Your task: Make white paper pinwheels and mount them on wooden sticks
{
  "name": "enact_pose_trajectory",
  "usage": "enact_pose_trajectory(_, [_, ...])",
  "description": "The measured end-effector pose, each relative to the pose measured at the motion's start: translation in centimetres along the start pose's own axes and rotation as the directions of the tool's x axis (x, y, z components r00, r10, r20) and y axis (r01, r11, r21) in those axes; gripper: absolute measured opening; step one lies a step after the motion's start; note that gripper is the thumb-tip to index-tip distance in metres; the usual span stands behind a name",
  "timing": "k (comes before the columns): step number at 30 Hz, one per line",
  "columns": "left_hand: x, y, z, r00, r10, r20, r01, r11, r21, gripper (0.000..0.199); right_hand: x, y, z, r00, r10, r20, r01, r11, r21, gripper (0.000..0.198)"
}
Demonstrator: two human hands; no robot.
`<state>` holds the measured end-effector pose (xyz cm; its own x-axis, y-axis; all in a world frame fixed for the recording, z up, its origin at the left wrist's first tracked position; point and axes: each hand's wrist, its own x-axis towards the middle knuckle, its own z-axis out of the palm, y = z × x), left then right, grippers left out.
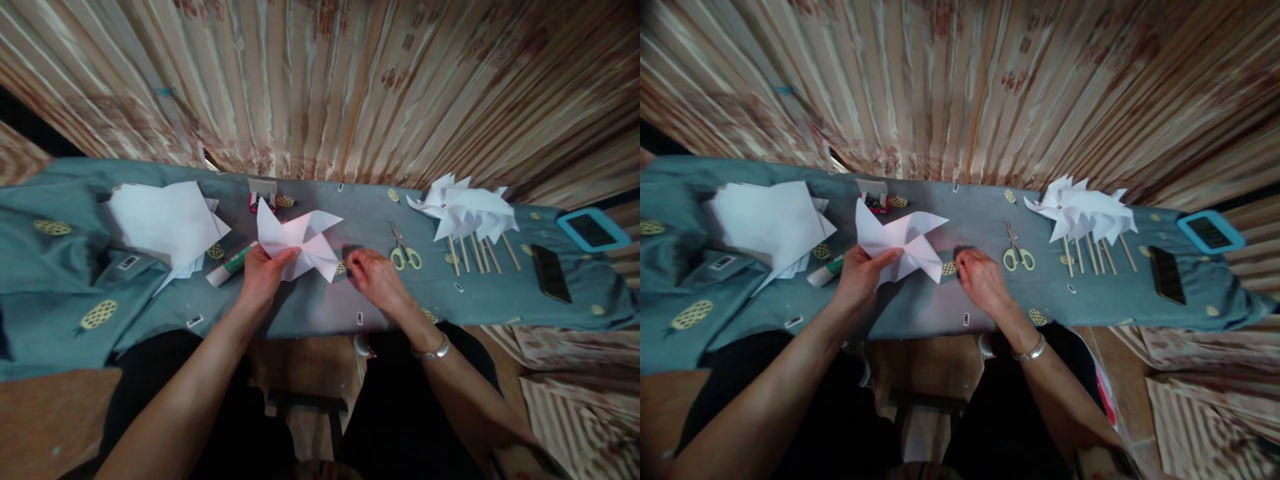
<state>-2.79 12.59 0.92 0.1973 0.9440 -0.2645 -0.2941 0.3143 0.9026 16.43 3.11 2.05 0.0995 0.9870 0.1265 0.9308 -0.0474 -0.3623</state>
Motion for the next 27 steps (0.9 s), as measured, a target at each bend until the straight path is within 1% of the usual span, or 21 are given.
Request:
enact_pose_trajectory(2, [0.0,-0.2,0.1,1.0,0.008,-0.004,-0.008,1.0,-0.002,0.033,0.0,-0.2,-1.1,0.994,0.045,-0.096,-0.026,0.982,0.189,0.011])
enact_pose_trajectory(4, [-0.1,-0.3,0.3,1.0,0.006,0.006,-0.006,1.0,0.001,0.033,0.0,-1.0,-2.2,0.981,0.075,-0.177,-0.009,0.936,0.351,0.008])
enact_pose_trajectory(6, [-0.3,-0.5,0.5,0.999,0.0,0.032,0.0,1.0,0.003,0.034,-0.1,-2.3,-2.6,0.97,0.051,-0.239,0.055,0.908,0.416,0.005])
enact_pose_trajectory(9, [-0.9,-0.5,0.9,0.997,-0.005,0.081,0.005,1.0,0.0,0.035,-0.2,-4.1,-1.7,0.973,-0.013,-0.232,0.111,0.903,0.414,0.004])
enact_pose_trajectory(12, [-1.5,-0.4,1.4,0.993,-0.027,0.116,0.026,1.0,0.009,0.036,-0.4,-4.9,-0.4,0.975,-0.052,-0.215,0.131,0.918,0.375,0.007])
enact_pose_trajectory(15, [-1.9,-0.2,1.8,0.993,-0.024,0.116,0.025,1.0,-0.012,0.037,-0.5,-4.9,0.2,0.977,-0.045,-0.209,0.115,0.935,0.335,0.009])
enact_pose_trajectory(18, [-2.2,-0.2,2.0,0.993,-0.02,0.112,0.024,0.999,-0.03,0.038,-0.4,-4.7,0.1,0.976,-0.036,-0.213,0.101,0.947,0.304,0.011])
enact_pose_trajectory(21, [-2.3,-0.2,2.0,0.99,-0.046,0.131,0.05,0.998,-0.026,0.038,-0.4,-4.6,-0.1,0.977,-0.037,-0.21,0.096,0.956,0.278,0.012])
enact_pose_trajectory(27, [-2.3,-0.4,1.8,0.983,-0.063,0.17,0.071,0.997,-0.038,0.032,-0.3,-4.4,0.1,0.98,-0.046,-0.196,0.103,0.951,0.293,0.01])
